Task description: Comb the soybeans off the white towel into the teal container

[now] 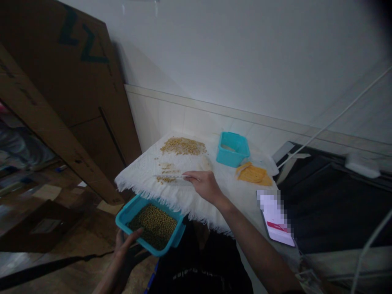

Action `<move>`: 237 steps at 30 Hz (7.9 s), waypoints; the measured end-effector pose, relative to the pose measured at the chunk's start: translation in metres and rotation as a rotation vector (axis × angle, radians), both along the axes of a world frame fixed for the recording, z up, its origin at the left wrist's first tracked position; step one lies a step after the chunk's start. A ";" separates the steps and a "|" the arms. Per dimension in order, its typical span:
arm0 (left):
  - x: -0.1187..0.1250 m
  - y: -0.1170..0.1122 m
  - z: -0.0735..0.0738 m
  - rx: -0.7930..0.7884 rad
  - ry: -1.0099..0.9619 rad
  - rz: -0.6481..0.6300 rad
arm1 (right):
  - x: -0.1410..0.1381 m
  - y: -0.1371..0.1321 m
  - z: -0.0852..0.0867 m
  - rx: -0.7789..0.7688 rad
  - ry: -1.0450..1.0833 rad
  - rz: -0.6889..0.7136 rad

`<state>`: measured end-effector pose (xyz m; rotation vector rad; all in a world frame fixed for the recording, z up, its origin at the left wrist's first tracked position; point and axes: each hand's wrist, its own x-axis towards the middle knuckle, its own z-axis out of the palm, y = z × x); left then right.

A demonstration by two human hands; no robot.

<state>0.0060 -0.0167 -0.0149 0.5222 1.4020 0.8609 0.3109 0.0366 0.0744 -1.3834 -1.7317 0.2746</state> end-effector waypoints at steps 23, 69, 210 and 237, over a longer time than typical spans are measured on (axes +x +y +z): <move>0.000 -0.003 0.008 0.023 -0.012 -0.020 | -0.001 -0.010 0.010 0.048 0.136 -0.177; 0.003 -0.011 0.017 0.002 -0.070 -0.082 | 0.031 -0.009 -0.003 0.081 -0.056 -0.245; 0.002 -0.009 0.020 0.020 -0.098 -0.033 | -0.017 -0.063 0.034 0.005 -0.060 -0.193; -0.001 -0.008 0.013 0.040 -0.091 -0.033 | 0.003 -0.078 0.019 -0.124 0.082 -0.296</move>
